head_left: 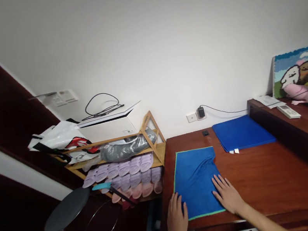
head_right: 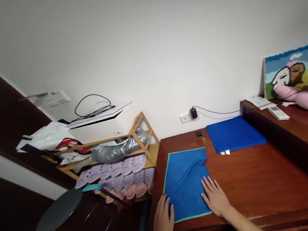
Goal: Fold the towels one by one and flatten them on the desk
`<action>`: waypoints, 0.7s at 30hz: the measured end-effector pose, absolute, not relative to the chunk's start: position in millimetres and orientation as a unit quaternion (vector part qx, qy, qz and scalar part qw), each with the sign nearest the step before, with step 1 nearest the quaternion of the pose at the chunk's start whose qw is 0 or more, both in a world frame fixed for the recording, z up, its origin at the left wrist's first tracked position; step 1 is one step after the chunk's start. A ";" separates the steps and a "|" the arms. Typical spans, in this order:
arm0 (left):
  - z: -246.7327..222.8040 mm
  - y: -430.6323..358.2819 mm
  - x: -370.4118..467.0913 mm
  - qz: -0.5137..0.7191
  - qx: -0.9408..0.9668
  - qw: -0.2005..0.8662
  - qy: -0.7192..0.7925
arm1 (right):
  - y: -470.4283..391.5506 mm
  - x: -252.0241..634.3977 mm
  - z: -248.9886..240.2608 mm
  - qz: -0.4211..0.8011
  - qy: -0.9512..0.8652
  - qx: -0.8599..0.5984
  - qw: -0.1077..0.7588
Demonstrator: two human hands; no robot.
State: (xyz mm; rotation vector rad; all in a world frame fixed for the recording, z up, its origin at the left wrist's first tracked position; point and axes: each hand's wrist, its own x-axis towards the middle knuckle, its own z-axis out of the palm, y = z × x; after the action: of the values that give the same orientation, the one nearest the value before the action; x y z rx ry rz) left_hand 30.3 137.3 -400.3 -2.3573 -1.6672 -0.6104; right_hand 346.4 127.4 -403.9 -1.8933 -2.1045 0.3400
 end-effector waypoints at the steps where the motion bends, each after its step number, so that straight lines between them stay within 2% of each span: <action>1: -400.5 137.4 39.4 -0.192 -0.812 0.074 -0.546 | 110.1 344.9 -413.7 0.113 -0.719 -0.667 0.157; 5: -401.5 132.9 62.9 -0.125 -0.852 0.014 -0.508 | 58.7 351.6 -435.1 0.100 -0.689 -0.696 0.176; 10: -404.1 118.4 65.1 -0.095 -0.856 0.003 -0.509 | 57.3 364.8 -424.5 0.115 -0.677 -0.712 0.148; 17: -419.8 100.0 64.5 -0.117 -0.854 0.059 -0.504 | 169.3 384.4 -388.3 0.107 -0.655 -0.734 0.143; 21: -438.2 100.1 59.0 -0.149 -0.854 0.106 -0.487 | 243.1 394.3 -374.8 0.127 -0.642 -0.750 0.093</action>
State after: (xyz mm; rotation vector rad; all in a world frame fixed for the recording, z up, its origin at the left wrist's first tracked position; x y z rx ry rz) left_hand 59.0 100.1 -438.2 -2.5158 -1.4360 -0.4379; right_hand 394.3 243.1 -374.8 -2.2266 -1.9049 0.3768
